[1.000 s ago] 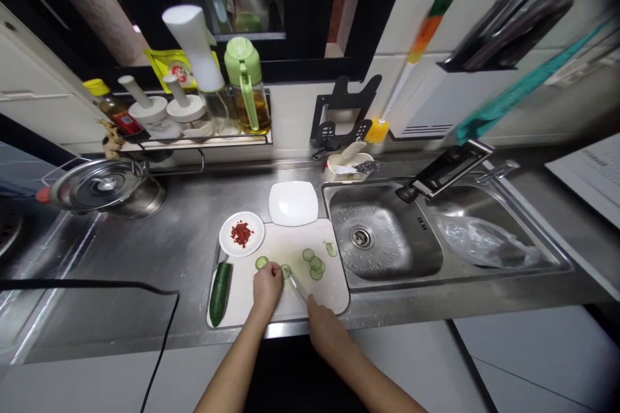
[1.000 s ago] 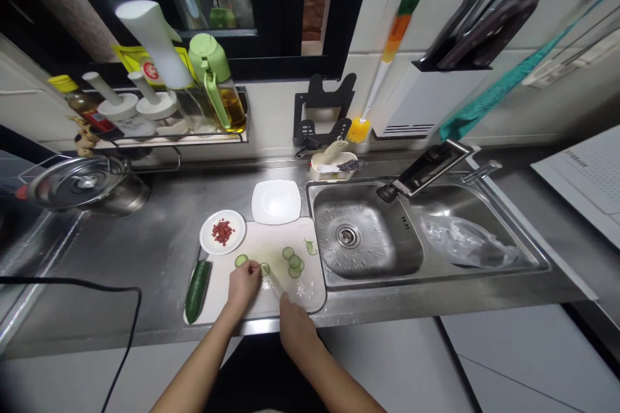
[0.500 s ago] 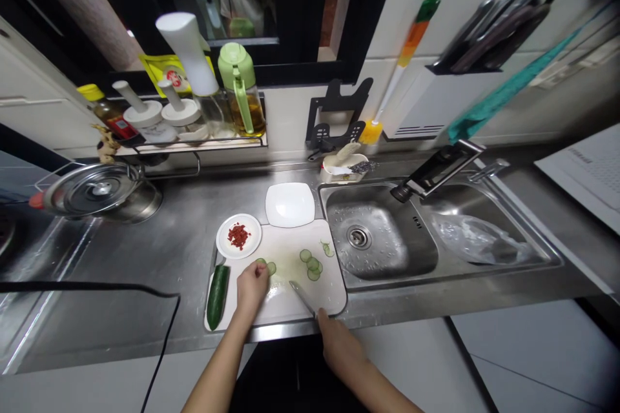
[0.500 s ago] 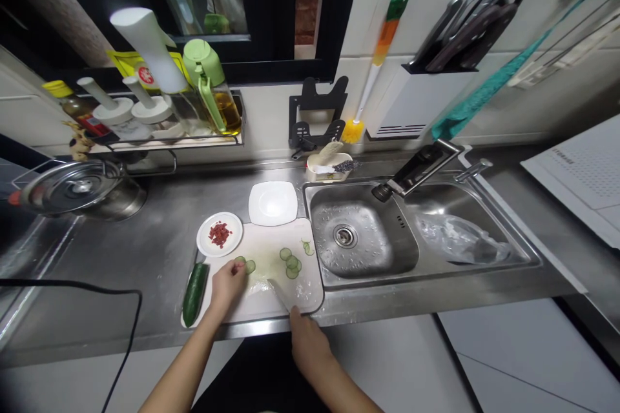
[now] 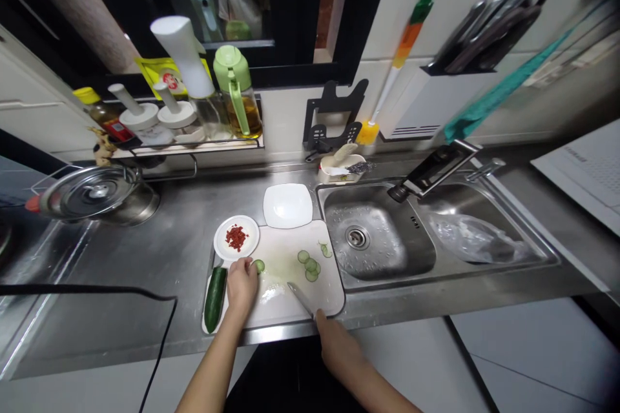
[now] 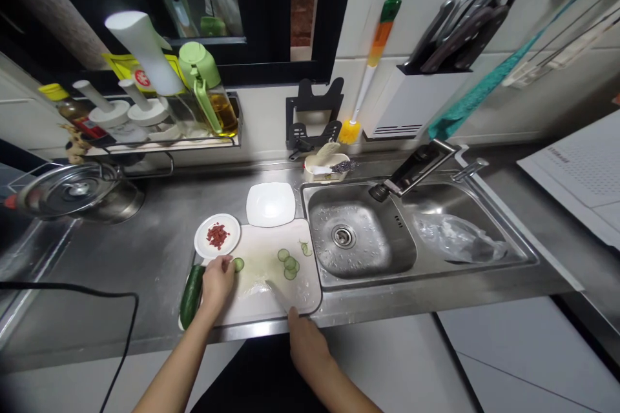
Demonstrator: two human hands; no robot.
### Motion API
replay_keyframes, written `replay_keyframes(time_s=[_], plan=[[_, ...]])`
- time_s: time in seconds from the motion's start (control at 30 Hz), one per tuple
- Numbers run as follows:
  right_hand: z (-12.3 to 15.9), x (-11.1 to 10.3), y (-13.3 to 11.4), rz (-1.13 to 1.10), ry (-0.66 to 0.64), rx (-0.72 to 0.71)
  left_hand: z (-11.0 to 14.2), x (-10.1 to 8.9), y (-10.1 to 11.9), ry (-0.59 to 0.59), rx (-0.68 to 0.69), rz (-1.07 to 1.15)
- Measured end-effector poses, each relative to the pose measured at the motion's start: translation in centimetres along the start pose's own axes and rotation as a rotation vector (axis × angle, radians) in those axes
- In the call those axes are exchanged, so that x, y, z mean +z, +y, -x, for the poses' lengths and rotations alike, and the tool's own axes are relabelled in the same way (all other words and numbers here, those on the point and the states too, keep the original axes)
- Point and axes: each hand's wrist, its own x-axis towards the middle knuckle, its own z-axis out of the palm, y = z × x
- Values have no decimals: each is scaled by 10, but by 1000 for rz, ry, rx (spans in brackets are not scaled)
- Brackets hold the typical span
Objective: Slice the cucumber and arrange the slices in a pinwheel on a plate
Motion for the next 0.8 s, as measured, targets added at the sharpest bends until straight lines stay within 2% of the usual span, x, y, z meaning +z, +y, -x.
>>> replay_keyframes(time_s=[0.1, 0.27, 0.4, 0.63, 0.8], plan=[[2, -3, -2, 21, -24, 12, 0, 12, 16, -58, 117, 48], [2, -6, -4, 28, -53, 4, -6, 40, 65, -312, 261, 17], [0, -5, -4, 39, -48, 19, -5, 55, 92, -391, 244, -104], [2, -7, -4, 45, -40, 23, -2, 64, 97, -356, 187, -81], [2, -10, -4, 31, -52, 20, -5, 65, 100, -385, 188, -41]])
